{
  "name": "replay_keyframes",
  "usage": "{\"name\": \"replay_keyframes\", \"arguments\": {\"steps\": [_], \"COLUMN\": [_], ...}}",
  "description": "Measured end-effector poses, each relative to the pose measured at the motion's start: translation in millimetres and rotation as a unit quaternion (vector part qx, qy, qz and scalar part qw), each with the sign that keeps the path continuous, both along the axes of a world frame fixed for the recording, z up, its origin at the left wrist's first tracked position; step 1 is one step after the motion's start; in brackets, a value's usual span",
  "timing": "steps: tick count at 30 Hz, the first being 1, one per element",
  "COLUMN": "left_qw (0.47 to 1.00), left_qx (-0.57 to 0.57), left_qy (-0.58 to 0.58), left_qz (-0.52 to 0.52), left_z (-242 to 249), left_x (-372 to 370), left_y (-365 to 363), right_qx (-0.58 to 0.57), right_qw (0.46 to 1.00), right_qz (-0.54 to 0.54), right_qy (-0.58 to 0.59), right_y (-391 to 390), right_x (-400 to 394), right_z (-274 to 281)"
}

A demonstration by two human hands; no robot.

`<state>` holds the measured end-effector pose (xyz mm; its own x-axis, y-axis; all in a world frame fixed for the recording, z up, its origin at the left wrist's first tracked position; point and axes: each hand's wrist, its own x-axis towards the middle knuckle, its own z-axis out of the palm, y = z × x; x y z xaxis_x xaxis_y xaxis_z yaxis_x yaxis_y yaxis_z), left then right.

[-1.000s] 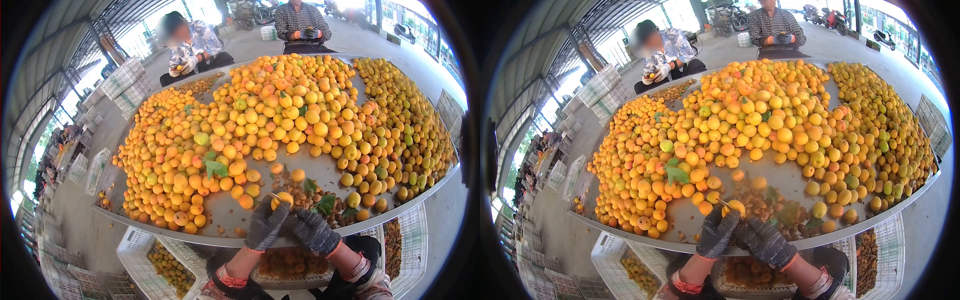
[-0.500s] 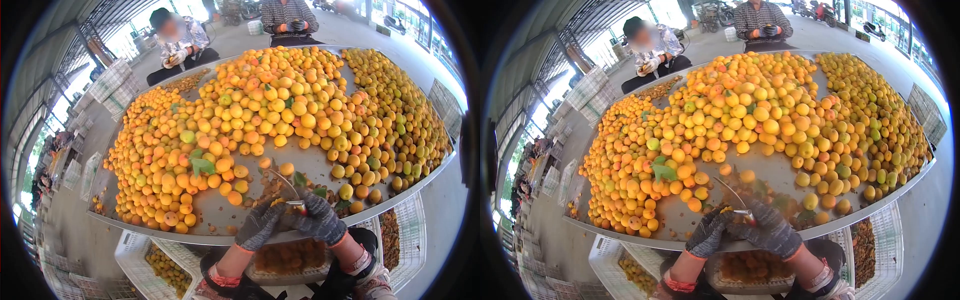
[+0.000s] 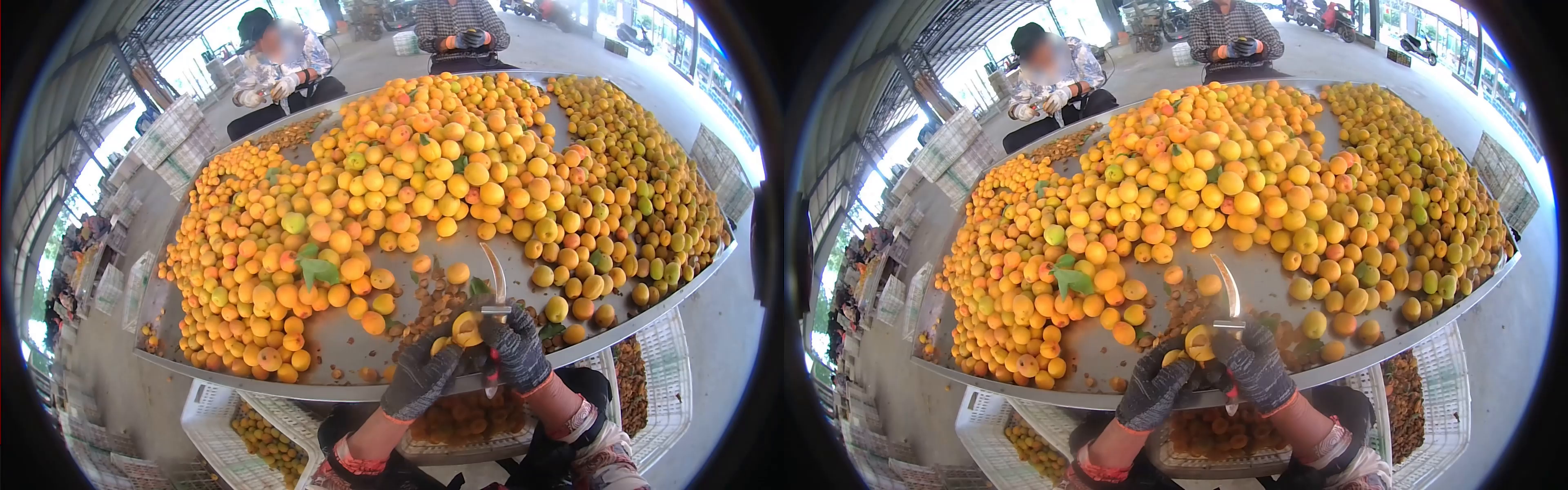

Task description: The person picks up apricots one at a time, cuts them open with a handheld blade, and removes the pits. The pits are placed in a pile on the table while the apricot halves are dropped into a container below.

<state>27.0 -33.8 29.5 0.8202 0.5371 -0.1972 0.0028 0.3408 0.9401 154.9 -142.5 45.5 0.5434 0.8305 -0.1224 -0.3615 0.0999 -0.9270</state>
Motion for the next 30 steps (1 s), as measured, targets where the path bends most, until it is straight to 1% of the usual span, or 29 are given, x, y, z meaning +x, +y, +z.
{"name": "replay_keyframes", "arguments": {"steps": [2, 3, 5, 6, 7, 8, 9, 11, 12, 14, 15, 17, 18, 20, 23, 24, 25, 26, 27, 28, 29, 30], "left_qw": [0.996, 0.995, 0.986, 0.986, 0.946, 0.870, 0.870, 0.877, 0.878, 0.823, 0.824, 0.852, 0.853, 0.896, 0.937, 0.937, 0.974, 0.994, 0.994, 0.995, 0.995, 0.991], "left_qx": [0.088, 0.088, 0.053, 0.053, 0.226, 0.390, 0.391, 0.383, 0.384, 0.431, 0.432, 0.361, 0.359, 0.348, 0.327, 0.328, 0.213, 0.093, 0.096, 0.089, 0.087, 0.121], "left_qy": [-0.020, -0.021, 0.057, 0.056, 0.051, 0.045, 0.045, 0.044, 0.045, 0.040, 0.041, 0.043, 0.045, 0.017, -0.026, -0.025, -0.031, -0.038, -0.038, -0.039, -0.043, -0.043], "left_qz": [-0.028, -0.029, -0.145, -0.146, -0.227, -0.298, -0.298, -0.286, -0.284, -0.367, -0.365, -0.376, -0.375, -0.274, -0.117, -0.115, -0.077, -0.037, -0.034, -0.016, 0.005, 0.028], "left_z": [-4, -2, 8, 12, 16, 20, 26, 35, 35, 33, 28, 14, 13, 14, 18, 18, 18, 18, 13, 6, 5, 9], "left_x": [0, -2, -12, -13, -14, -14, -13, -12, -13, -13, -14, -16, -17, -16, -11, -9, -5, 0, 2, 3, 5, 7], "left_y": [0, 3, 8, 9, 10, 10, 7, 1, 2, 8, 9, 6, 6, 9, 12, 9, 5, 1, -3, -5, -4, -6], "right_qx": [0.031, 0.032, 0.084, 0.084, 0.086, 0.089, 0.089, 0.049, 0.050, 0.072, 0.073, 0.062, 0.061, 0.090, 0.071, 0.072, 0.072, 0.073, 0.075, 0.041, 0.014, 0.075], "right_qw": [0.994, 0.994, 0.987, 0.987, 0.985, 0.983, 0.983, 0.987, 0.987, 0.985, 0.985, 0.986, 0.986, 0.980, 0.982, 0.982, 0.982, 0.983, 0.983, 0.998, 0.988, 0.989], "right_qz": [-0.006, -0.008, -0.029, -0.030, -0.043, -0.056, -0.055, 0.005, 0.007, 0.009, 0.011, -0.090, -0.089, -0.008, -0.005, -0.003, -0.010, -0.017, -0.014, -0.039, -0.064, -0.057], "right_qy": [0.101, 0.100, 0.136, 0.135, 0.141, 0.148, 0.148, 0.152, 0.152, 0.157, 0.157, 0.127, 0.128, 0.176, 0.175, 0.175, 0.172, 0.168, 0.168, 0.014, -0.143, 0.112], "right_y": [2, 4, 6, 5, 5, 5, 5, 4, 3, 7, 10, 15, 13, 7, 7, 8, 10, 11, 9, 7, 14, 13], "right_x": [-1, 3, 9, 10, 10, 10, 10, 13, 13, 14, 11, 5, 5, 9, 5, 2, -2, -6, -7, -8, -7, -11], "right_z": [1, -3, -9, -8, -6, -4, -2, 0, -3, -14, -15, -18, -17, -13, -10, -8, -5, -4, -14, -29, -28, -17]}}
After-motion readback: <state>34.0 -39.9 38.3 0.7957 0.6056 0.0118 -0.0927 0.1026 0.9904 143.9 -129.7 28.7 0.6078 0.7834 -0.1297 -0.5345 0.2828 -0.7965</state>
